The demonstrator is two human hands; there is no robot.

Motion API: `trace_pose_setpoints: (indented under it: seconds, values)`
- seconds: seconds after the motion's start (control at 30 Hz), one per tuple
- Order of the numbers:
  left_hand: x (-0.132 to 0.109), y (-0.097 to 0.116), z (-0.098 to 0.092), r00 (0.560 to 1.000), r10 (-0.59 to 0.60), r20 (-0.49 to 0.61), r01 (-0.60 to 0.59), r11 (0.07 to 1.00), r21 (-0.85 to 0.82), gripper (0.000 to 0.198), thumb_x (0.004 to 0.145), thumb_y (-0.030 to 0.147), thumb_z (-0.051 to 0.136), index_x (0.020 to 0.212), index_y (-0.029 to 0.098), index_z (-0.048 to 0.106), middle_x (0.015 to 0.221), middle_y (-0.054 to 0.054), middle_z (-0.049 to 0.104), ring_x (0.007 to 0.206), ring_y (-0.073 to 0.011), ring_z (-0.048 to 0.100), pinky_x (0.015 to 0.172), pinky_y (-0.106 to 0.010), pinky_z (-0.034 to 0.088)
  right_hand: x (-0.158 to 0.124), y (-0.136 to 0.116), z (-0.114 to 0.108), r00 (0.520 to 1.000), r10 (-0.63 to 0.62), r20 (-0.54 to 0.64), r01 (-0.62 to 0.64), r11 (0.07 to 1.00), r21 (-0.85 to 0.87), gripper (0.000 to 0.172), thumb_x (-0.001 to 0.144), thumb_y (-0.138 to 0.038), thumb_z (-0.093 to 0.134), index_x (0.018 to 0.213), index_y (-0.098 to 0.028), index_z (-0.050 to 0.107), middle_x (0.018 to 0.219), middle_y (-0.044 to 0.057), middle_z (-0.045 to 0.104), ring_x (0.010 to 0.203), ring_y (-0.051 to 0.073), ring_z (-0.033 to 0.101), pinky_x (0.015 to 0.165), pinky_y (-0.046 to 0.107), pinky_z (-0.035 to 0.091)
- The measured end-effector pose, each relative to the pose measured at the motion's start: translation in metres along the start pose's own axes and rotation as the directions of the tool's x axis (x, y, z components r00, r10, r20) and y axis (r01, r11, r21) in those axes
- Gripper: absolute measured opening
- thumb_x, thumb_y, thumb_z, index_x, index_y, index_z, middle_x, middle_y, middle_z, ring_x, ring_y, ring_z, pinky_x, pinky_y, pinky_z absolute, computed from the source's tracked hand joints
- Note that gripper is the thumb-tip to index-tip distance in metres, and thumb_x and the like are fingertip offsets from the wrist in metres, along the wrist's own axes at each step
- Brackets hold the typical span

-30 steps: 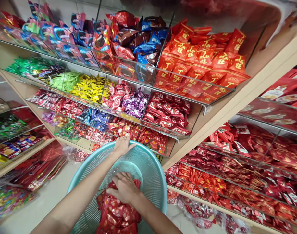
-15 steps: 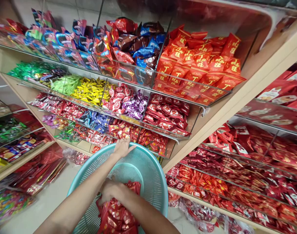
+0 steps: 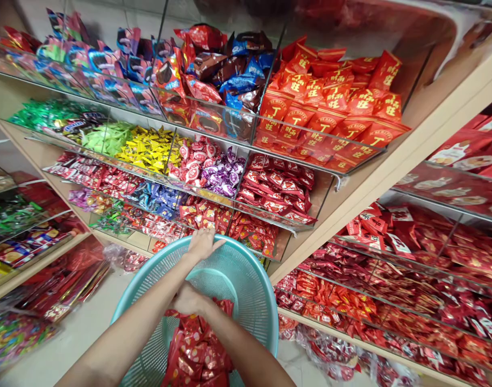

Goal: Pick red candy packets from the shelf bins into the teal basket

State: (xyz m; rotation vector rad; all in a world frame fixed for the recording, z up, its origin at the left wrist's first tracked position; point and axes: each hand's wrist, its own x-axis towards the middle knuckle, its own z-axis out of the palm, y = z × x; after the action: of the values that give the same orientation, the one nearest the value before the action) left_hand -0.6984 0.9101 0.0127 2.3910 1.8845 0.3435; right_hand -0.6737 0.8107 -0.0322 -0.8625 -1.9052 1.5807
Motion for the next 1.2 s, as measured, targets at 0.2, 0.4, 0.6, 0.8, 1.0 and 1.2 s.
trace_pose_setpoints:
  seconds: [0.2, 0.4, 0.6, 0.8, 1.0, 1.2]
  values:
    - [0.0, 0.0, -0.001, 1.0, 0.011, 0.016, -0.011, 1.0, -0.005, 0.07, 0.081, 0.065, 0.013, 0.107, 0.012, 0.05, 0.106, -0.016, 0.055, 0.101, -0.0279, 0.045, 0.084, -0.04, 0.029, -0.024, -0.025, -0.013, 1.0, 0.007, 0.004, -0.008, 0.93, 0.367, 0.036, 0.061, -0.039, 0.069, 0.087, -0.015, 0.062, 0.082, 0.002, 0.064, 0.077, 0.018, 0.058, 0.079, 0.037, 0.045]
    - [0.002, -0.001, -0.002, 1.0, 0.013, 0.018, -0.013, 1.0, 0.008, 0.067, 0.082, 0.064, 0.015, 0.105, 0.012, 0.05, 0.105, -0.014, 0.056, 0.099, -0.0274, 0.046, 0.084, -0.039, 0.03, -0.034, -0.024, -0.008, 0.991, 0.092, -0.094, -0.028, 0.845, 0.534, 0.04, 0.054, -0.04, 0.075, 0.082, -0.015, 0.062, 0.079, 0.001, 0.064, 0.077, 0.017, 0.059, 0.083, 0.037, 0.043]
    - [0.002, -0.002, -0.007, 0.994, 0.03, 0.101, -0.03, 1.0, 0.005, 0.064, 0.082, 0.062, 0.019, 0.107, 0.012, 0.049, 0.109, -0.015, 0.054, 0.102, -0.0274, 0.046, 0.085, -0.039, 0.03, -0.046, -0.029, -0.015, 0.979, 0.163, -0.12, -0.103, 0.912, 0.398, 0.035, 0.059, -0.038, 0.072, 0.084, -0.016, 0.062, 0.077, 0.001, 0.06, 0.072, 0.014, 0.056, 0.075, 0.032, 0.045]
    - [0.003, -0.002, -0.008, 0.994, 0.026, 0.106, -0.027, 1.0, 0.005, 0.063, 0.082, 0.063, 0.022, 0.108, 0.012, 0.048, 0.11, -0.015, 0.053, 0.102, -0.028, 0.046, 0.085, -0.04, 0.03, -0.102, -0.041, -0.032, 0.971, 0.095, -0.22, -0.117, 0.989, -0.088, 0.023, 0.071, -0.025, 0.062, 0.094, -0.019, 0.06, 0.083, 0.001, 0.056, 0.078, 0.014, 0.052, 0.073, 0.028, 0.043]
    - [0.004, -0.001, -0.007, 0.994, 0.017, 0.112, -0.017, 1.0, -0.006, 0.063, 0.081, 0.063, 0.023, 0.11, 0.012, 0.048, 0.111, -0.016, 0.053, 0.104, -0.0286, 0.044, 0.086, -0.04, 0.029, -0.144, -0.044, -0.024, 0.953, 0.102, -0.285, -0.176, 0.953, -0.246, 0.028, 0.077, -0.025, 0.056, 0.105, -0.026, 0.056, 0.094, 0.002, 0.056, 0.087, 0.016, 0.053, 0.08, 0.029, 0.042]
    - [0.003, -0.001, -0.005, 0.994, 0.017, 0.104, -0.019, 1.0, 0.018, 0.062, 0.082, 0.062, 0.023, 0.11, 0.012, 0.048, 0.11, -0.015, 0.053, 0.103, -0.0277, 0.044, 0.086, -0.039, 0.03, -0.15, -0.038, -0.012, 0.958, 0.105, -0.268, -0.2, 0.912, -0.359, 0.032, 0.079, -0.027, 0.055, 0.112, -0.029, 0.053, 0.11, 0.002, 0.054, 0.103, 0.018, 0.05, 0.09, 0.029, 0.039]
